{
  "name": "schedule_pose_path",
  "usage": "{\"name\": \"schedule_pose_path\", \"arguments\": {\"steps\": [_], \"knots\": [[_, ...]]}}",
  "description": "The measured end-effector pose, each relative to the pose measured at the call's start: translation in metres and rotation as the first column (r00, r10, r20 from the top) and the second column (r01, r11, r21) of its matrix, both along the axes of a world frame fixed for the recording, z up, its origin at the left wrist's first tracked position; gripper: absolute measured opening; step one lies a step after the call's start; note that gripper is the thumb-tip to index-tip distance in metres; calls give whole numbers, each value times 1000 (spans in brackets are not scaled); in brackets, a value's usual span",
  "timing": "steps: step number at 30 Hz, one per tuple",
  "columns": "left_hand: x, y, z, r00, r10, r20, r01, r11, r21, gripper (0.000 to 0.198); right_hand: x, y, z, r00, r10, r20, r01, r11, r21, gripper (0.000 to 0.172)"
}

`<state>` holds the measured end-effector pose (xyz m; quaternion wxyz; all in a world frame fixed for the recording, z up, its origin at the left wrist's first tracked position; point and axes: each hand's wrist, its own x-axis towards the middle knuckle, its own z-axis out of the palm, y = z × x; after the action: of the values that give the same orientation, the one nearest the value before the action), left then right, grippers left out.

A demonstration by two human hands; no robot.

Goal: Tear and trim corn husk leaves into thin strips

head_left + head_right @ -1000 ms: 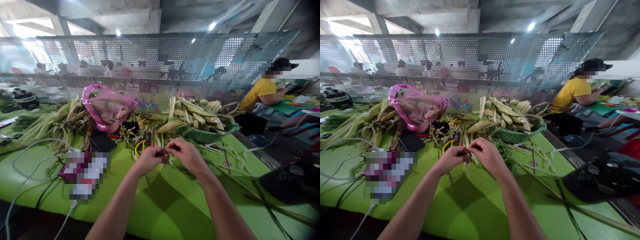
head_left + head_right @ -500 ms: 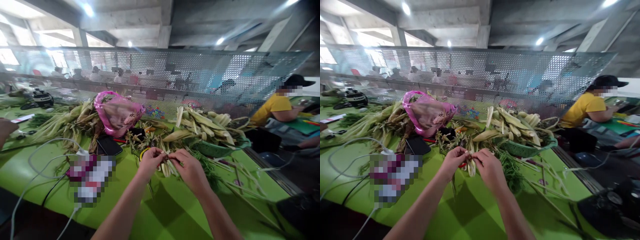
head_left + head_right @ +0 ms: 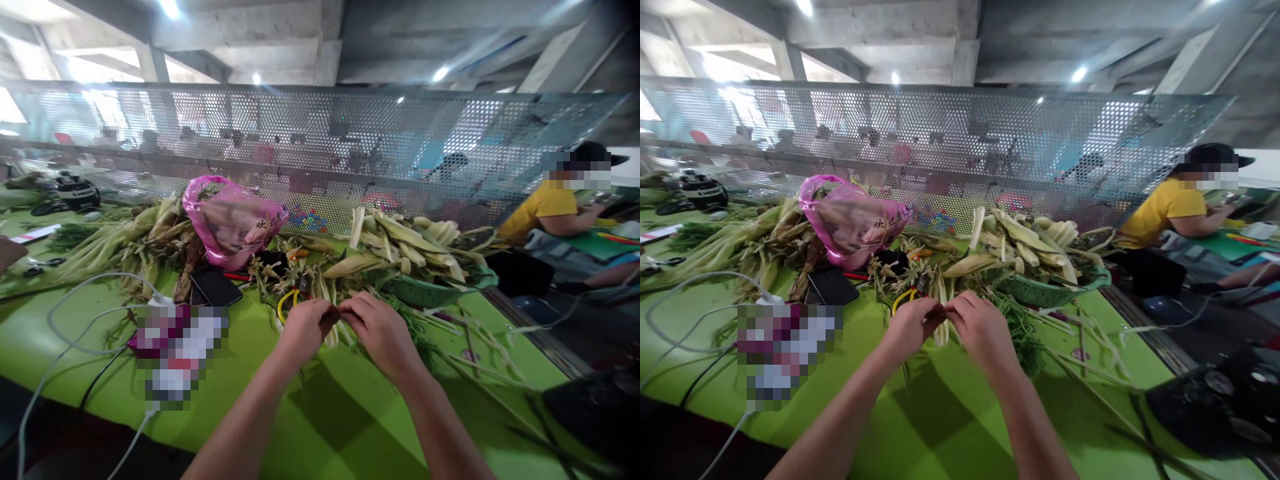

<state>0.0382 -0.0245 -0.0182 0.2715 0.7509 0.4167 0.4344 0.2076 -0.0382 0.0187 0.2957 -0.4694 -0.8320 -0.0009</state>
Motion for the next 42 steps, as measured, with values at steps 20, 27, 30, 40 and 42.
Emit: {"name": "schedule_pose_path", "arguments": {"steps": [20, 27, 30, 40, 42], "knots": [[1, 6, 1, 697, 186, 693, 283, 816, -504, 28, -9, 2, -12, 980, 33, -198, -40, 999, -29, 17], [2, 10, -7, 926, 201, 319, -124, 961, -246, 4, -13, 2, -16, 995, -27, 94, 22, 998, 54, 20], [-1, 5, -3, 957, 216, 196, -200, 975, -97, 11, -14, -1, -13, 994, -42, 102, 39, 999, 35, 19], [-1, 0, 5, 969, -137, 205, 185, 953, -239, 5, 5, 6, -5, 946, -51, -319, -27, 972, -233, 14], [0, 0, 6, 892, -144, 429, 306, 890, -338, 8, 5, 9, -8, 870, -106, -482, -96, 922, -375, 20]]}}
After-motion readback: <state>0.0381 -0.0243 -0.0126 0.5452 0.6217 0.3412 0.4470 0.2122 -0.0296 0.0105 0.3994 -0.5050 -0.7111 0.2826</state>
